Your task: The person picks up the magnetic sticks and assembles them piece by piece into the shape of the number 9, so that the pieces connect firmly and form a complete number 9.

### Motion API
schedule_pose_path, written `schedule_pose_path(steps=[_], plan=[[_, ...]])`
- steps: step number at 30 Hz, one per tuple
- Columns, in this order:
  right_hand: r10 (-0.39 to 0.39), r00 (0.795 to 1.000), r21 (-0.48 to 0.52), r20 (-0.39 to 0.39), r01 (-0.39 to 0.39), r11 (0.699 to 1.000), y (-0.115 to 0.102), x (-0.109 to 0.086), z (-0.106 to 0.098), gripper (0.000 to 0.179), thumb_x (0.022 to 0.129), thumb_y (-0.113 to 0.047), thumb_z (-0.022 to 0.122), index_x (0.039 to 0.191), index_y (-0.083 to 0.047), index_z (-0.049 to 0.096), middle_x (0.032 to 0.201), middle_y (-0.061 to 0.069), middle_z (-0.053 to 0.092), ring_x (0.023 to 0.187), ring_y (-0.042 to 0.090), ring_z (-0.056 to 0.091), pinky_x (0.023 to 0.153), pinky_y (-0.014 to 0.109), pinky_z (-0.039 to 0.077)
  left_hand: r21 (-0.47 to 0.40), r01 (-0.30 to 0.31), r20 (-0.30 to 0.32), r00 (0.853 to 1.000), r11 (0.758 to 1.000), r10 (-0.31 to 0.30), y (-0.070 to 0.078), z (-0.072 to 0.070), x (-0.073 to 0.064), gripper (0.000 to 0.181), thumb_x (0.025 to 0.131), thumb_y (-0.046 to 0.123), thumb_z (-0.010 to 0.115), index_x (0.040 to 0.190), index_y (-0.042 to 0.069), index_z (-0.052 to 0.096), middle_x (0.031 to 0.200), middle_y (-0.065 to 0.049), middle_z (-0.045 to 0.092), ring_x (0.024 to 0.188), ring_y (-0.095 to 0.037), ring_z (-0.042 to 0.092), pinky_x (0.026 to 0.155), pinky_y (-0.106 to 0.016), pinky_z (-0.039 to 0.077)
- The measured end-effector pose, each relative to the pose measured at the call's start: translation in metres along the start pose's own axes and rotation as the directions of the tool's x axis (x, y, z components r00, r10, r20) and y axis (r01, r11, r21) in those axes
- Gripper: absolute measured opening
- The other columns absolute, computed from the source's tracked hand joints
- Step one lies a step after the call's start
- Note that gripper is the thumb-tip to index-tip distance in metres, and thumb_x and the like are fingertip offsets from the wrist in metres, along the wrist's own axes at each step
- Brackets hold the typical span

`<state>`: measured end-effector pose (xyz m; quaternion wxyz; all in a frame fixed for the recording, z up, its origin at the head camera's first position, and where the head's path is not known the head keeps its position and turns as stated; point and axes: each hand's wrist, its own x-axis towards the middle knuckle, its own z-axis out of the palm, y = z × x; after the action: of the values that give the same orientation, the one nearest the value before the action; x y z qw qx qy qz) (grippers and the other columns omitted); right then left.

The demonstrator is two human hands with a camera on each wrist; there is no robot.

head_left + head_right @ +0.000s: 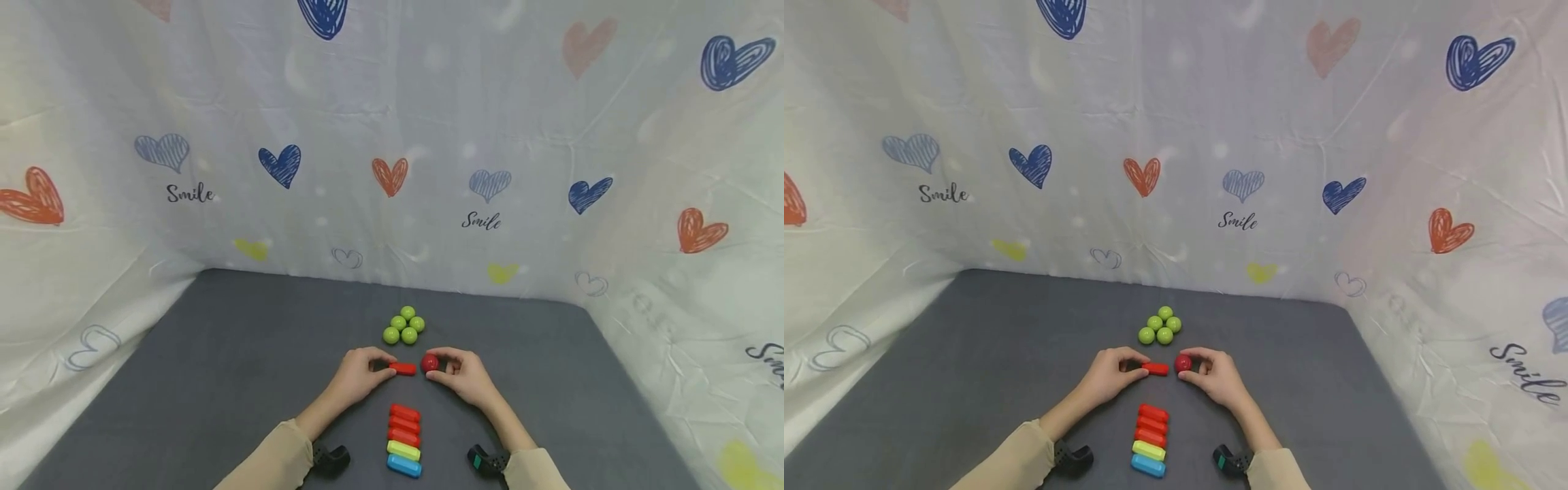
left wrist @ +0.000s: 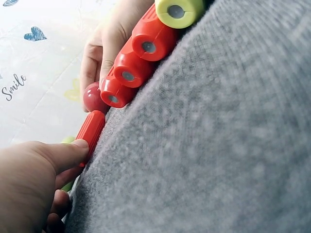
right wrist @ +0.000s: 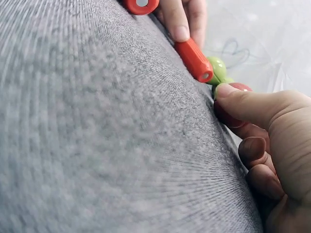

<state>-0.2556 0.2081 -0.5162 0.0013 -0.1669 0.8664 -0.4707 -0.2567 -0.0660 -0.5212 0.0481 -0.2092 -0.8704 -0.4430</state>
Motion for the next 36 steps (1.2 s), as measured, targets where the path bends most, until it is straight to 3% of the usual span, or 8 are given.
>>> schedule_pose_path(steps=[9,20,31,36], plan=[[-0.054,0.999,0.001,0.001,0.054,0.999,0.0015,0.0013,0.0022,0.039,0.088,-0.024,0.090,0.124,-0.014,0.079,0.055,-0.005,0.048,0.043,0.002,0.041,0.046,0.021,0.031,-0.021,-0.035,-0.058,0.998,0.999,0.034,-0.0007,-0.0010,0.0014,0.020,0.092,0.017,0.085,0.112,0.014,0.084,0.101,0.003,0.077,0.060,-0.004,0.047,0.057,-0.023,0.042],[-0.079,0.997,-0.035,0.026,0.080,0.996,-0.0022,0.0021,0.0017,0.040,0.088,-0.026,0.090,0.124,-0.015,0.080,0.056,-0.007,0.049,0.046,0.002,0.042,0.047,0.021,0.033,-0.025,-0.075,-0.059,0.996,0.997,0.073,-0.0008,-0.0017,0.0008,0.019,0.092,0.017,0.085,0.111,0.013,0.084,0.102,0.002,0.078,0.063,-0.004,0.047,0.058,-0.023,0.043],[-0.076,0.997,-0.046,0.029,0.077,0.996,-0.0005,0.0004,0.0017,0.039,0.088,-0.026,0.090,0.124,-0.016,0.080,0.057,-0.008,0.049,0.046,0.002,0.042,0.047,0.020,0.032,-0.024,-0.046,-0.030,0.999,0.999,0.045,0.0027,-0.0009,-0.0002,0.021,0.093,0.020,0.085,0.113,0.016,0.084,0.104,0.004,0.077,0.066,-0.004,0.049,0.061,-0.023,0.043],[-0.075,0.997,-0.035,0.011,0.075,0.997,0.0013,0.0006,0.0026,0.038,0.088,-0.027,0.089,0.124,-0.015,0.080,0.055,-0.007,0.048,0.045,0.002,0.041,0.047,0.020,0.031,-0.068,-0.006,-0.074,0.997,0.998,0.001,0.0031,-0.0014,0.0009,0.026,0.091,0.023,0.087,0.116,0.016,0.083,0.109,0.005,0.078,0.076,-0.007,0.056,0.069,-0.025,0.048]])
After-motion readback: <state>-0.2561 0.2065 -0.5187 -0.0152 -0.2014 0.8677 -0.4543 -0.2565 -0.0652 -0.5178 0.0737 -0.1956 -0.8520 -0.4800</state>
